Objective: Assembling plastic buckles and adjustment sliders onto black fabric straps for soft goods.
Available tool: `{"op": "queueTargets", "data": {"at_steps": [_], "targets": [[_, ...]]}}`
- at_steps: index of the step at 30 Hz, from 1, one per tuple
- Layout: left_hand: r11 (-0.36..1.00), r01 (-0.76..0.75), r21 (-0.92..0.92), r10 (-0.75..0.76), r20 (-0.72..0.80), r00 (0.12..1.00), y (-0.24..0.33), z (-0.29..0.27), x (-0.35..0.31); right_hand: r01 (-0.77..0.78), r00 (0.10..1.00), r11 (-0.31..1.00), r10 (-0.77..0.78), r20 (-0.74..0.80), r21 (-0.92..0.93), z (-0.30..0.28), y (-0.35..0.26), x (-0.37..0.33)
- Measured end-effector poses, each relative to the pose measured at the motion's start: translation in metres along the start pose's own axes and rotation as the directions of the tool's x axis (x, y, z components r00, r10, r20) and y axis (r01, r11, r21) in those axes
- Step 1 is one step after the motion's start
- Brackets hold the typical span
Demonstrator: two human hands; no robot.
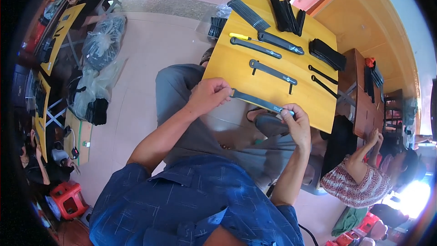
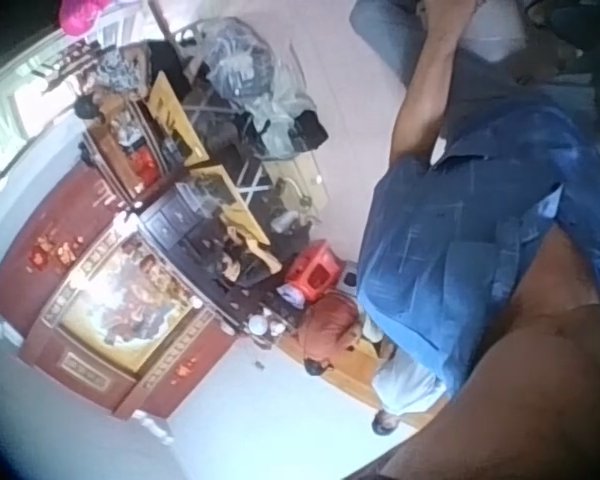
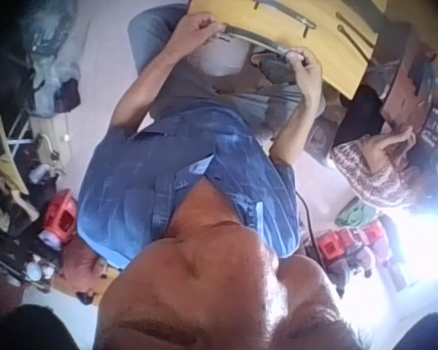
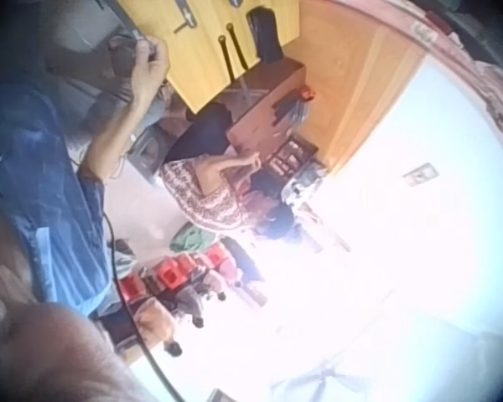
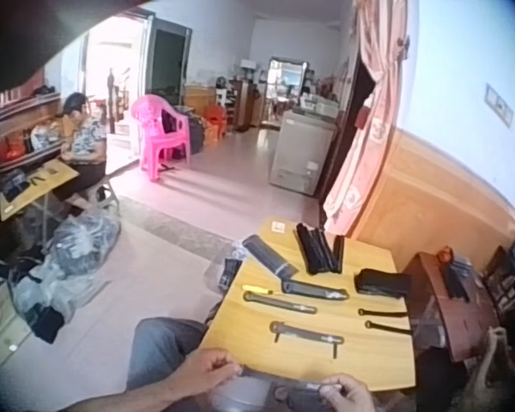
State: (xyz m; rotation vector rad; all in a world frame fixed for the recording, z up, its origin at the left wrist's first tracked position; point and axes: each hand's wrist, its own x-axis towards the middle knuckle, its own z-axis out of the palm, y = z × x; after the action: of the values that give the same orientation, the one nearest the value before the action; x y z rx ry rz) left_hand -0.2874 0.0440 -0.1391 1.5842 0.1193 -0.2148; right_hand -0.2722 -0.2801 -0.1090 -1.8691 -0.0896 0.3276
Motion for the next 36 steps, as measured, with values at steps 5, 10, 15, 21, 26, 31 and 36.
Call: {"op": "queueTargets", "data": {"at_steps": [5, 10, 15, 21, 26, 31, 36], "targets": [[1.000, 0.006, 0.020, -0.007, 0.010, 1.000, 0.004, 0.008, 0.033, 0.048, 0.990, 0.995, -0.037, -0.133, 0.083, -0.011, 0.016, 0.027], [0.994, 0.075, 0.081, -0.075, -0.002, 0.997, 0.013, 0.020, 0.069, 0.030, 0.972, 0.999, -0.021, -0.235, 0.039, -0.017, 0.026, 0.052], [0.970, 0.001, 0.243, 0.011, -0.046, 0.999, 0.004, 0.027, 0.101, 0.046, 0.957, 0.999, -0.036, -0.288, 0.028, -0.028, 0.040, 0.075], [0.900, -0.058, 0.432, 0.111, -0.097, 0.989, 0.008, 0.034, 0.122, 0.005, 0.950, 1.000, 0.005, -0.313, 0.031, -0.035, 0.046, 0.096], [0.852, -0.052, 0.520, 0.101, -0.067, 0.993, 0.009, 0.033, 0.131, -0.025, 0.943, 1.000, 0.018, -0.333, -0.017, -0.035, 0.045, 0.109], [0.827, -0.046, 0.560, 0.089, -0.051, 0.995, 0.013, 0.035, 0.136, -0.057, 0.938, 0.998, 0.049, -0.342, -0.013, -0.036, 0.050, 0.114], [0.759, -0.087, 0.645, 0.144, -0.036, 0.989, 0.012, 0.035, 0.140, -0.087, 0.935, 0.996, 0.088, -0.343, 0.020, -0.034, 0.051, 0.116]]}}
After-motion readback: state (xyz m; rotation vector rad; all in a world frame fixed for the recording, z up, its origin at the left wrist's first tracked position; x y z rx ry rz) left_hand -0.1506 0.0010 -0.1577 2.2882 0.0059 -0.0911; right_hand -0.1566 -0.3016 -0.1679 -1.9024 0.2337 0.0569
